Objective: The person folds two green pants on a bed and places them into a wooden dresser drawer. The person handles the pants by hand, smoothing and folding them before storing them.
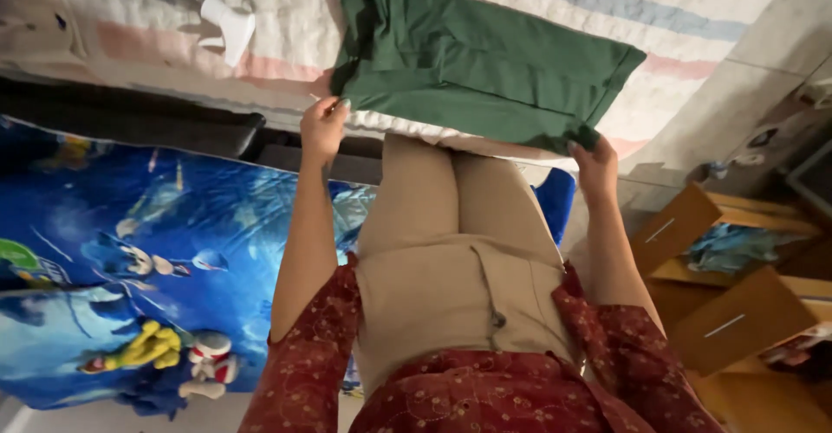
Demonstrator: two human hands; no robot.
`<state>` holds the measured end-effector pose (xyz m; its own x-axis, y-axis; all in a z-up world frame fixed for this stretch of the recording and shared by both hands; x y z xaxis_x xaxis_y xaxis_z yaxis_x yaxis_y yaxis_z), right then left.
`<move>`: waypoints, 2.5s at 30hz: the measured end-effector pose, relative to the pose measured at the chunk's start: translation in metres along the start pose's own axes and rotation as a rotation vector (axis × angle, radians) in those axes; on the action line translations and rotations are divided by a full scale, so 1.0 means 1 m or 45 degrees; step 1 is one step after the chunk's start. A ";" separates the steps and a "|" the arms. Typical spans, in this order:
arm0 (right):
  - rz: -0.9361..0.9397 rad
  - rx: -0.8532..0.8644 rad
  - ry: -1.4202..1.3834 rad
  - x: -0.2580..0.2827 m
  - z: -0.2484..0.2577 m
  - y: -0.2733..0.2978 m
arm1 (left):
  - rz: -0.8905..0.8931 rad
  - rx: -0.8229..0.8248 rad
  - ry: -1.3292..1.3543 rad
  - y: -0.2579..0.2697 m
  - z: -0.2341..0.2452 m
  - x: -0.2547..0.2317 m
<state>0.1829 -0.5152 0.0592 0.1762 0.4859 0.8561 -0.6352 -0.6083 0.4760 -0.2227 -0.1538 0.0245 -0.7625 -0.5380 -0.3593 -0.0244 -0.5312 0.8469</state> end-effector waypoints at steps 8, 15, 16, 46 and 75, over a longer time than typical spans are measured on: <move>-0.173 0.168 0.132 -0.044 0.036 0.006 | -0.226 0.076 0.252 0.025 -0.004 0.005; -0.120 0.275 0.174 -0.041 0.040 0.003 | -0.143 0.160 0.631 0.036 -0.022 -0.004; -0.148 0.240 0.154 -0.034 0.039 0.001 | -0.099 0.201 0.710 0.033 -0.024 -0.004; 0.469 -0.199 1.123 0.084 -0.067 0.021 | -1.100 -0.303 -0.680 0.085 -0.073 -0.079; -0.499 -0.453 -0.307 0.049 -0.075 -0.084 | -0.344 -0.324 -0.285 -0.057 -0.042 -0.196</move>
<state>0.1883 -0.3937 0.0458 0.5891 0.4504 0.6709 -0.6940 -0.1434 0.7056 -0.0447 -0.0454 0.0305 -0.8726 -0.2175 -0.4373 -0.1033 -0.7930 0.6004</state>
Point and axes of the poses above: each hand's wrist, its own y-axis away from the middle knuckle, its own z-axis out of the back of the hand, x = y × z, the point moved 1 cm from there along -y, towards the middle knuckle, and after that the axes turned 14 degrees about z, right-handed, at the moved point
